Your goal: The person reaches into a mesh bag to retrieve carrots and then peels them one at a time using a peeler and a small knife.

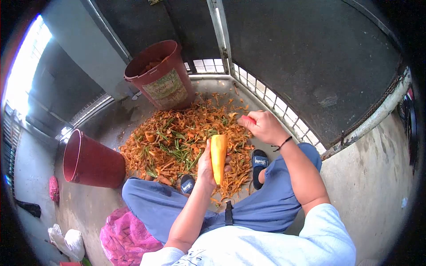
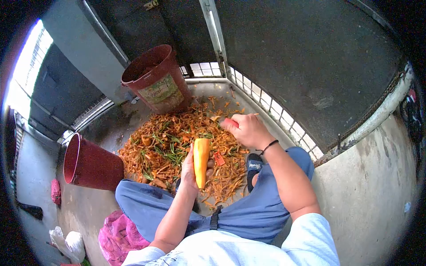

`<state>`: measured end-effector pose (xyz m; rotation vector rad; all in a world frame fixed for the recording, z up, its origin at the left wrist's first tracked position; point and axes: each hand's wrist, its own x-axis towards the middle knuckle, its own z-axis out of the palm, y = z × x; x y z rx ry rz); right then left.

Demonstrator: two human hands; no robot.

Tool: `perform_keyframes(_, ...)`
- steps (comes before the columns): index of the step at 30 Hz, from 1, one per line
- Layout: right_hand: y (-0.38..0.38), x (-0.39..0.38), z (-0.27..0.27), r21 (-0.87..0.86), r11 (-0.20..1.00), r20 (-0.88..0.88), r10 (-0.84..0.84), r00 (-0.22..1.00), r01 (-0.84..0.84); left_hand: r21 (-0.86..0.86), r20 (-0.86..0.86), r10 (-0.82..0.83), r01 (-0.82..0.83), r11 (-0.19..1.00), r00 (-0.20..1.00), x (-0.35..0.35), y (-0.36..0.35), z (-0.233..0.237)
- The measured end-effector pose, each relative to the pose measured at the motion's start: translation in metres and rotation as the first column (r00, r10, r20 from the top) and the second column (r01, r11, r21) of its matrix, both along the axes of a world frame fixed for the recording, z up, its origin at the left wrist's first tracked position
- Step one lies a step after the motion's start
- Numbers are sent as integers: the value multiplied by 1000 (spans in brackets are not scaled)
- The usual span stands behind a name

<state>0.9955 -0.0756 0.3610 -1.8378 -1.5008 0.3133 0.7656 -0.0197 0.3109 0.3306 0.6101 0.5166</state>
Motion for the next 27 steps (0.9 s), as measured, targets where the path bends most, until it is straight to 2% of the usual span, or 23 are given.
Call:
perform_keyframes(1,-1,-6,2,32,998,-108,48,993,-45,-3,0,7,-7,1000,1000,0,1,0)
perform_keyframes(2,-4,-15,2,28,998,-111,54,992,-51,2,-36,33,-33,999,999,0,3,-1)
perform_keyframes(4,-11,-31,3,116,930,-75,358,931,-349,4,-79,53,-53,999,995,-2,6,-8)
perform_keyframes(5,-11,-34,8,-70,907,63,420,905,-416,23,-43,47,-46,999,998,-4,9,-15)
perform_keyframes(8,-6,-43,-4,-173,885,140,457,878,-432,35,-13,36,-36,999,999,-6,10,-21)
perform_keyframes(12,1,-42,-4,-160,906,139,414,900,-392,1,7,0,0,1000,1000,-7,12,-23)
perform_keyframes(13,3,-41,-6,-69,933,147,360,921,-354,42,-38,5,-3,999,999,-7,11,-23)
perform_keyframes(14,4,-38,-7,-73,934,147,358,922,-351,84,-83,10,-3,997,996,-7,10,-24)
perform_keyframes(16,8,-28,-8,-11,974,190,225,956,-228,83,-65,-27,32,996,998,-7,10,-26)
perform_keyframes(18,10,-20,-8,-25,988,207,157,966,-155,243,-237,0,59,968,972,-8,8,-25)
perform_keyframes(20,9,-17,-3,-86,996,99,11,995,-2,245,-184,-12,58,968,983,-9,8,-20)
perform_keyframes(22,8,-20,-2,-58,998,56,41,998,-38,124,-195,38,-14,992,980,-7,5,-8)
perform_keyframes(24,3,-31,0,-65,949,-11,307,952,-307,84,-126,58,-48,995,990,-10,11,-14)
perform_keyframes(25,2,-36,0,-143,916,24,381,924,-374,39,-61,70,-68,997,996,-12,12,-17)
perform_keyframes(27,0,-47,-4,-180,895,67,426,902,-409,44,-61,61,-58,997,996,-14,12,-19)
